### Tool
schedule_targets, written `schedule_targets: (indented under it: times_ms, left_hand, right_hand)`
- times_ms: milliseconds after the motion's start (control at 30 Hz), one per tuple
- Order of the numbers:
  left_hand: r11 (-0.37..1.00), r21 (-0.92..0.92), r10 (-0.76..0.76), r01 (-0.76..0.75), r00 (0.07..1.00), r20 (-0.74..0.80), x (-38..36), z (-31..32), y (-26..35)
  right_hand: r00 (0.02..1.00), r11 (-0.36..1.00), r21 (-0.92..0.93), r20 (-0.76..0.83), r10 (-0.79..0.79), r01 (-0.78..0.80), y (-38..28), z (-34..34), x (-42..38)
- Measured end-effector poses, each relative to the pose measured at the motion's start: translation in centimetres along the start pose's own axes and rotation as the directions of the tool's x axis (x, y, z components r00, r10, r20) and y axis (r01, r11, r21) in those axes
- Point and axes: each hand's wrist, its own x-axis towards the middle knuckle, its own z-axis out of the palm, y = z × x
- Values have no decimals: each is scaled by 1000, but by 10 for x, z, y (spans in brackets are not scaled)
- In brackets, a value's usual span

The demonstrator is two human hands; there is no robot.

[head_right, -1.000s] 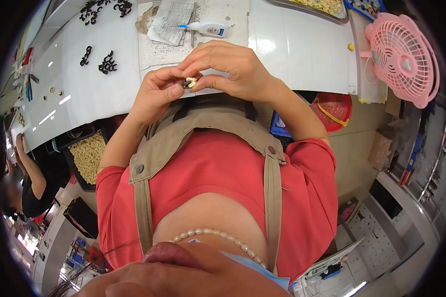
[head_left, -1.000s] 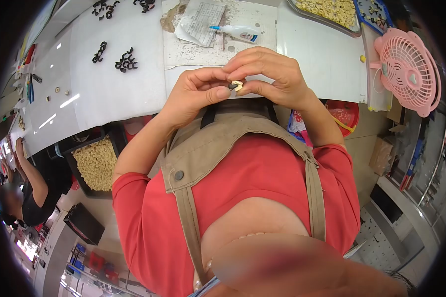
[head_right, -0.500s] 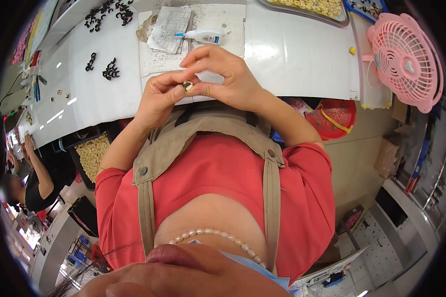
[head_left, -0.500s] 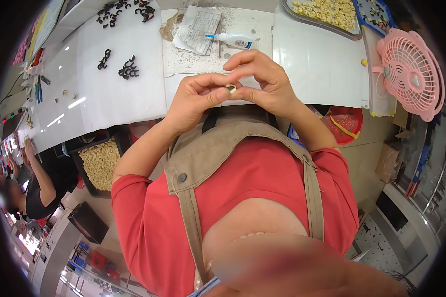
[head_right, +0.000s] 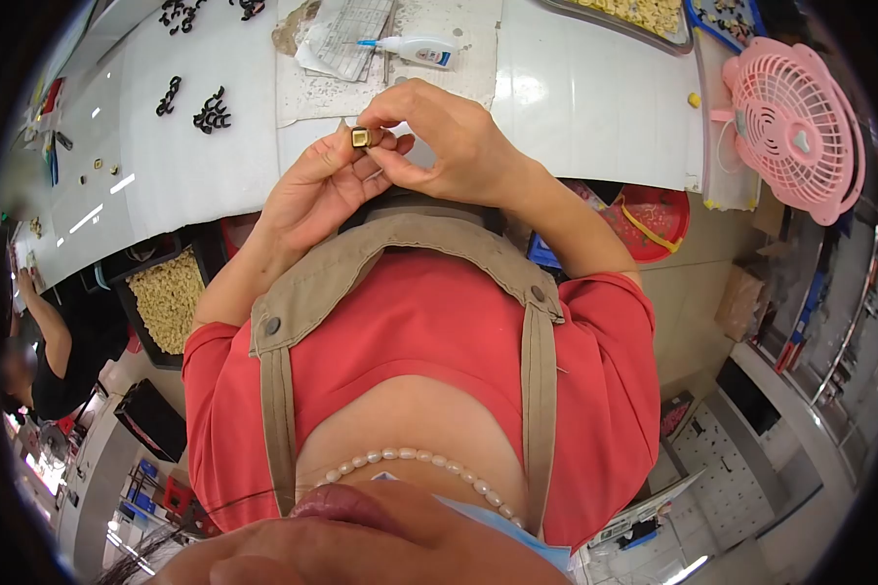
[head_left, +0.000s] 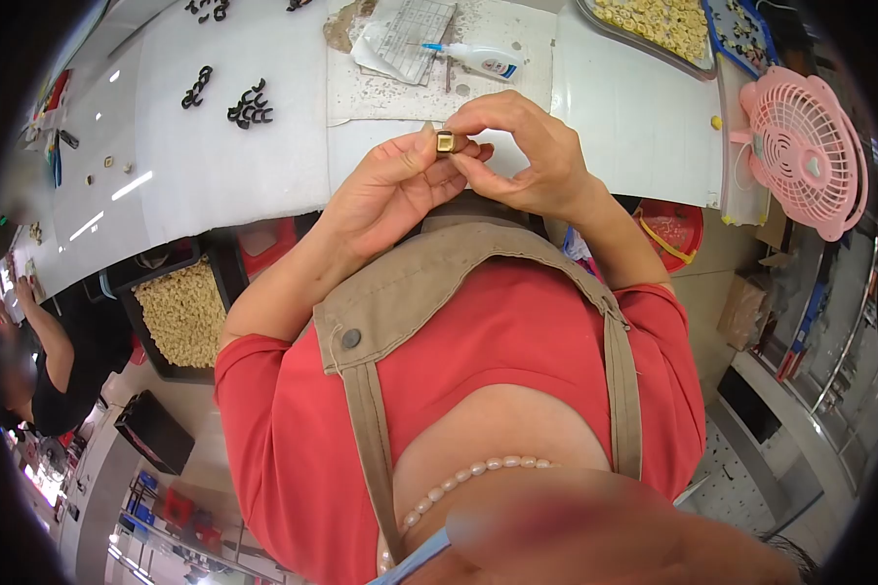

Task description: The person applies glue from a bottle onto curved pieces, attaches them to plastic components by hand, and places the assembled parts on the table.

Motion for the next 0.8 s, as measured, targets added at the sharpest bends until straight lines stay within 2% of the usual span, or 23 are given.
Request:
schedule_targets:
  times_ms: [133, 233, 300, 333, 367, 433, 467, 500, 533, 567, 600, 667, 767, 800]
  left_hand:
    - [999, -36, 33, -33, 999, -18, -4, 3, -4]
    - [994, -100, 43, -38, 998, 47, -2, -10, -7]
    - [995, -74, 71, -71, 997, -9, -6, -7, -2]
    - [996, -58, 66, -67, 997, -31, -9, -7, 2]
    - [975, 167, 165, -146, 981, -102, -15, -9, 8]
    - [782, 584, 375, -216, 912, -165, -34, -17, 25]
    - [554, 811, 583, -190, 784, -214, -47, -21, 42]
    - [206, 959, 775, -196, 631, -37, -62, -39, 63]
    - [-116, 991, 916, -66, 378, 132, -75, -51, 85]
    - [-307, 936, 935, 170, 240, 263, -93, -64, 110]
    - [-298, 913, 953, 279, 141, 268, -111, -88, 133]
    - [-297, 662, 930, 688, 52, 364, -145, -135, 170]
    - [-174, 507, 954, 844, 17, 299, -161, -152, 195]
    - [-139, 459, 971, 877, 30, 237, -159, -149, 199]
  right_hand:
    - [998, 997, -53, 45, -54, 56, 0, -1, 5]
    - [1000, 995, -101, -4, -25, 25, 1, 7, 3]
    - [1000, 999, -34, -2, 26, -26, 8, 18, -2]
    - [998, 998, -12, -11, 63, -63, 7, 22, -2]
    - [997, 996, 54, -8, 75, -75, 4, 26, 2]
    - [994, 979, 172, 0, 109, -108, -5, 27, 8]
    - [998, 995, 82, 19, 64, -65, -9, 18, 16]
    - [995, 996, 20, -40, 90, -89, -4, 13, 15]
    - [988, 992, -42, -100, 115, -120, 1, 7, 13]
    - [978, 983, -103, -157, 136, -153, 6, 2, 11]
    - [969, 977, -102, -181, 168, -189, 12, -1, 8]
    - [945, 961, -98, -230, 231, -259, 23, -4, 1]
    - [928, 940, -118, -238, 286, -319, 29, -4, -5]
    - [921, 936, -111, -247, 301, -335, 30, -3, -7]
